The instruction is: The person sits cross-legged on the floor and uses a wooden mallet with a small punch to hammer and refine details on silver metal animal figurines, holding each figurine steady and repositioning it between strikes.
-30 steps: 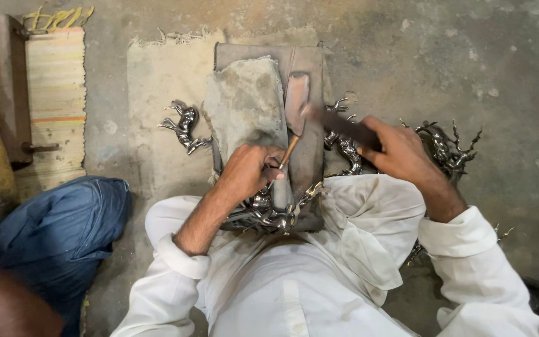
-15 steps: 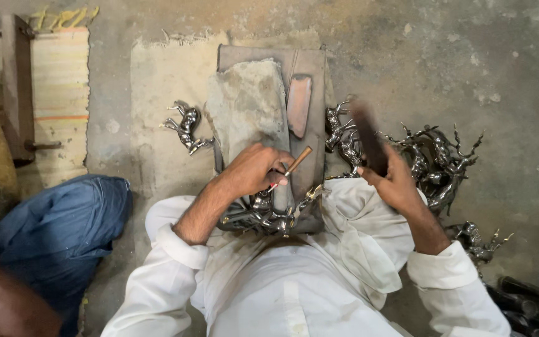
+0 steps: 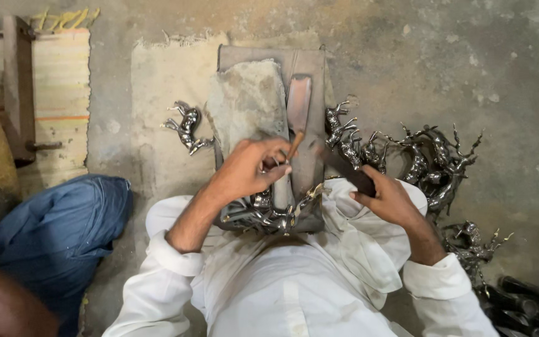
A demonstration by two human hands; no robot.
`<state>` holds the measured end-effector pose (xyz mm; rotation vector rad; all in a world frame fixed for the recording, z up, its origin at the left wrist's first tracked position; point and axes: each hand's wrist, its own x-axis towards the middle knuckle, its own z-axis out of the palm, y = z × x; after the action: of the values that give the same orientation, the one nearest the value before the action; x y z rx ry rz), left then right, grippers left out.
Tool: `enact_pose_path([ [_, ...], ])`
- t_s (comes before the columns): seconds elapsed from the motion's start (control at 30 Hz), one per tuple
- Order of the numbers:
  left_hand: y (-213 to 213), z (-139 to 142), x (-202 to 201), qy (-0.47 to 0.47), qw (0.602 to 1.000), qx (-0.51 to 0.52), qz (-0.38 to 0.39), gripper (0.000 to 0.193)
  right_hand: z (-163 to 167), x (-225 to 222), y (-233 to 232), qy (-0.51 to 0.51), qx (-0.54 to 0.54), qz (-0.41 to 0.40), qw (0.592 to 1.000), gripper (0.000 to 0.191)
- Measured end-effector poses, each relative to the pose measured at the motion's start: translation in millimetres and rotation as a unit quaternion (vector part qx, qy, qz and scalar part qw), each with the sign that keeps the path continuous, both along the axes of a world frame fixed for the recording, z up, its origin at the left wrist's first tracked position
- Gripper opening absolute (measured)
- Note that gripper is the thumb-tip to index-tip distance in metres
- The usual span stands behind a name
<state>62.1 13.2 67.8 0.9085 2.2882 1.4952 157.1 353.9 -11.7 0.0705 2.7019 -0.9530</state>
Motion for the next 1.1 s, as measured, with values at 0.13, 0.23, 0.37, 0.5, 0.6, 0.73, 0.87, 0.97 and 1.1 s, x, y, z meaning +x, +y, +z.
enact_pose_path([
  [0.13,-7,34,21,0.131,0.989,0.069,-0.02,0.027,-40,6,-15,-0.038,-0.35,-0.151,0.924,0.037],
  [0.23,7,60,46,0.277,0.951,0.112,-0.073,0.021,-63,11,-32,-0.099,-0.378,-0.262,0.883,0.027],
  [0.37,38,90,100,0.382,0.889,0.184,-0.172,0.02,-76,13,-52,-0.132,-0.351,-0.266,0.888,0.022],
  [0.5,32,94,133,0.385,0.885,0.168,-0.2,0.02,-81,15,-62,-0.147,-0.331,-0.236,0.902,0.02],
  [0.6,9,83,132,0.367,0.899,0.135,-0.196,0.016,-79,17,-63,-0.148,-0.33,-0.241,0.9,0.018],
  [0.73,-41,86,147,0.335,0.932,0.052,-0.129,0.015,-76,16,-65,-0.135,-0.342,-0.234,0.9,0.017],
  [0.87,-79,93,166,0.281,0.957,-0.001,0.078,0.018,-76,12,-69,-0.124,-0.319,-0.213,0.915,0.017],
  [0.97,-64,58,128,0.228,0.938,0.1,0.24,0.012,-74,13,-71,-0.127,-0.317,-0.226,0.913,0.018],
  [1.1,-45,1,76,0.179,0.93,0.041,0.318,0.018,-72,15,-73,-0.117,-0.311,-0.228,0.915,0.016],
])
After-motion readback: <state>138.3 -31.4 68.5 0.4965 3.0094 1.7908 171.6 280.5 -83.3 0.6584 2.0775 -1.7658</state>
